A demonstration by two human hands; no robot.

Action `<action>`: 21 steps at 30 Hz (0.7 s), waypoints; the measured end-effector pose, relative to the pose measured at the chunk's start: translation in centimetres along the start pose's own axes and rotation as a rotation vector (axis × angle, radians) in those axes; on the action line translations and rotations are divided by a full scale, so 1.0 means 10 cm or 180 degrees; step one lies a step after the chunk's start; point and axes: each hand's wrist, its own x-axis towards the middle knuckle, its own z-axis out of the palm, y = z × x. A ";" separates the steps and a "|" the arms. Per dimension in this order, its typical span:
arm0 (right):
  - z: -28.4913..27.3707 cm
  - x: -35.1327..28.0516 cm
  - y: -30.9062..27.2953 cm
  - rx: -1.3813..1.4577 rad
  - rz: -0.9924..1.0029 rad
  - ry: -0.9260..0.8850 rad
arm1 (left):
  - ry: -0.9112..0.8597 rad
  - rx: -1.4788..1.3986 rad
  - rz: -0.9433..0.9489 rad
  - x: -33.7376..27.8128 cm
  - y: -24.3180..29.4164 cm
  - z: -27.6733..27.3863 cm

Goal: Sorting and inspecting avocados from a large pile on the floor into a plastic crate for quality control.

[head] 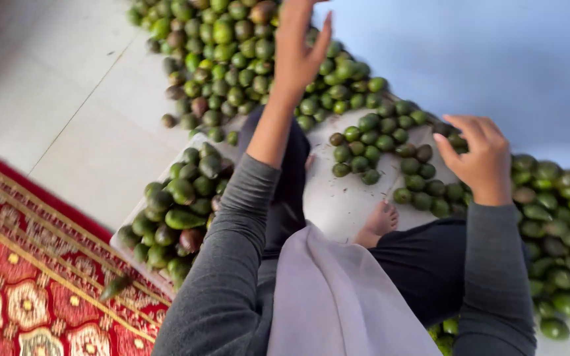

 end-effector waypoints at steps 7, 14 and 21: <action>-0.21 0.08 -0.17 0.0392 -0.0058 0.0254 | -0.1353 -0.0606 -0.0495 -0.93 -0.25 1.69; -0.29 0.05 -0.31 0.0819 0.0018 0.0364 | -0.1825 0.0124 -0.2690 -1.90 -1.48 2.13; -0.47 0.05 -0.38 0.1215 -0.0006 -0.0260 | -0.2445 0.0963 -0.3786 -2.09 -2.27 2.46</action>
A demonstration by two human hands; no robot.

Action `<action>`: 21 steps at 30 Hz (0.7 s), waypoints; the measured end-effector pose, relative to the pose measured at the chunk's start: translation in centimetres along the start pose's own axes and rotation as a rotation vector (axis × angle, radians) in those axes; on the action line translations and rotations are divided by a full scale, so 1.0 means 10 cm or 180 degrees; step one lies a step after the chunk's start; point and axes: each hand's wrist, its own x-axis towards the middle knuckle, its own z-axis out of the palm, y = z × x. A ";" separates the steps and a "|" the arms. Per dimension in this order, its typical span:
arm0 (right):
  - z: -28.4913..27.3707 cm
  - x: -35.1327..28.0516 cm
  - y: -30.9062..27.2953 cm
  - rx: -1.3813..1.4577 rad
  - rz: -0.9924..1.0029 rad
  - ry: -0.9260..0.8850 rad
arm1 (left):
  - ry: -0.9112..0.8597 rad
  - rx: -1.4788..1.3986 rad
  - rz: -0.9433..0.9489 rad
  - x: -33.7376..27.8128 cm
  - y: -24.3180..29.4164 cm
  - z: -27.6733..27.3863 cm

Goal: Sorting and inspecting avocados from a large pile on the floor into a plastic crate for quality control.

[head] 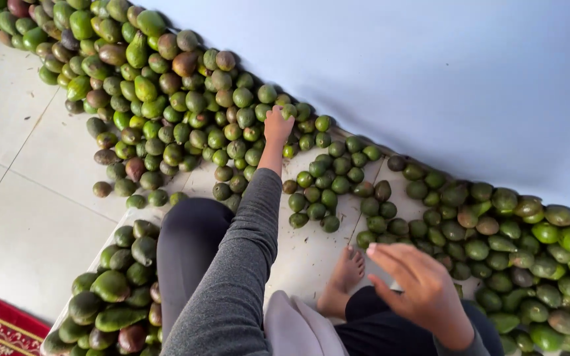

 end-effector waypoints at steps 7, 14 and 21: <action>0.16 -0.28 0.30 0.0080 0.0458 -0.0416 | -0.0407 0.0687 0.0033 0.59 -0.21 0.46; 0.19 -0.21 0.43 0.0103 0.0489 -0.0489 | -0.0015 0.0913 -0.0167 0.65 -0.25 0.56; 0.18 -0.16 0.42 0.0202 0.0534 -0.0403 | -0.0728 0.0344 -0.0012 0.39 0.38 0.10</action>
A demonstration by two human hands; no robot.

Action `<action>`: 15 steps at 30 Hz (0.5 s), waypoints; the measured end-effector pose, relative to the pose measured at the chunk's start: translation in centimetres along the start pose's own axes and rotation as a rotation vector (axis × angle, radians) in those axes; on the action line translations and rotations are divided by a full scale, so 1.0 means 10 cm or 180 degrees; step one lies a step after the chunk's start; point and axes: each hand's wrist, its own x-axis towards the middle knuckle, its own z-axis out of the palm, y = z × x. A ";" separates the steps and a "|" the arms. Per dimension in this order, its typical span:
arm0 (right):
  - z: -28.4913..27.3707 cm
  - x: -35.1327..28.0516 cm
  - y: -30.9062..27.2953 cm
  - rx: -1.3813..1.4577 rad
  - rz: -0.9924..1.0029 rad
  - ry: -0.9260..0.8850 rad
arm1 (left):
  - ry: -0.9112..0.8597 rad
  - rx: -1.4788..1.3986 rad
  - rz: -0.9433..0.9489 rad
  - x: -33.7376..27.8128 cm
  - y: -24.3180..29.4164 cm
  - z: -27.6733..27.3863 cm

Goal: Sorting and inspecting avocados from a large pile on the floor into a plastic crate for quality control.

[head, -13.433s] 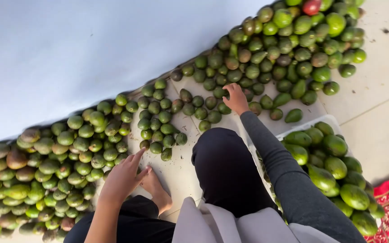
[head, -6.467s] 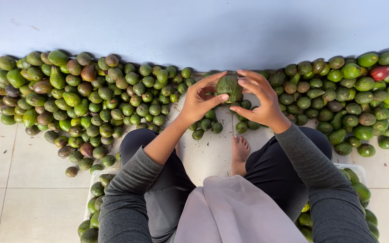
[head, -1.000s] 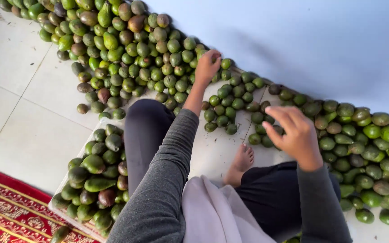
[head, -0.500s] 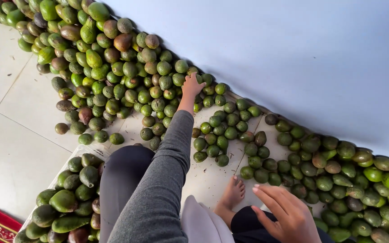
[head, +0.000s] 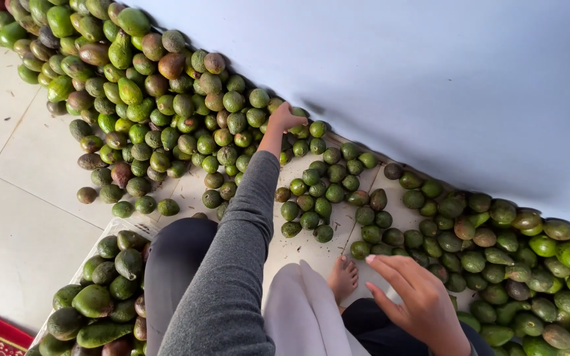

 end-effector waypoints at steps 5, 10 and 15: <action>0.04 -0.01 0.09 -0.0077 -0.0059 0.0187 | -0.2365 0.0773 0.0158 -0.68 1.03 -0.61; 0.10 0.03 0.10 -0.0218 0.0059 0.0601 | -0.2798 0.0682 0.0969 -1.20 1.63 -0.80; 0.16 0.09 0.13 -0.0203 0.0045 0.1097 | -0.2820 -0.0747 0.2183 -2.53 1.82 -1.01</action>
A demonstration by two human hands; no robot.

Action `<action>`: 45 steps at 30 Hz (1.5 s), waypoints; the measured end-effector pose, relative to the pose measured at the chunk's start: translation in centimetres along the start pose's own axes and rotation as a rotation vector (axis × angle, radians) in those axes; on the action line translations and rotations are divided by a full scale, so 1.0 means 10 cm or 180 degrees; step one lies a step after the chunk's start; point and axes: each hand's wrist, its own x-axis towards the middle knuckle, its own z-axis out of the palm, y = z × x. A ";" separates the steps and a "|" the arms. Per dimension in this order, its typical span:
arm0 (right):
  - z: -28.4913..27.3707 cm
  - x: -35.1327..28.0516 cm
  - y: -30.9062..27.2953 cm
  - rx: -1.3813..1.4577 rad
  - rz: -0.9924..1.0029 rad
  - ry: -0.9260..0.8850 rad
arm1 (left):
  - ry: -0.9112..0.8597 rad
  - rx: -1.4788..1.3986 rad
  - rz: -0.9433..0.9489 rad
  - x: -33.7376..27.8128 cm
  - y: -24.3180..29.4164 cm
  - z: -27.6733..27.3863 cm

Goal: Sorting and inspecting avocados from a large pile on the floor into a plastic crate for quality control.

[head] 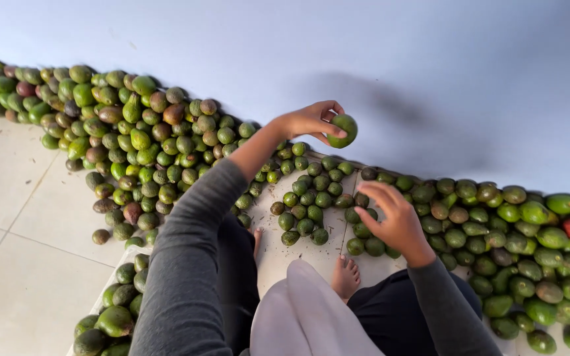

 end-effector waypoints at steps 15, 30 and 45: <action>0.01 -0.13 -0.13 0.0949 0.0001 0.0957 | 0.0723 -0.0670 0.1492 -0.53 -0.10 1.53; 0.29 -0.14 0.17 0.2044 0.0469 0.1182 | 0.0680 0.2033 0.2544 -0.98 0.21 1.31; 0.07 0.00 -0.17 0.1629 0.0031 0.0796 | 0.1353 -0.0124 0.2238 -0.57 -0.28 1.49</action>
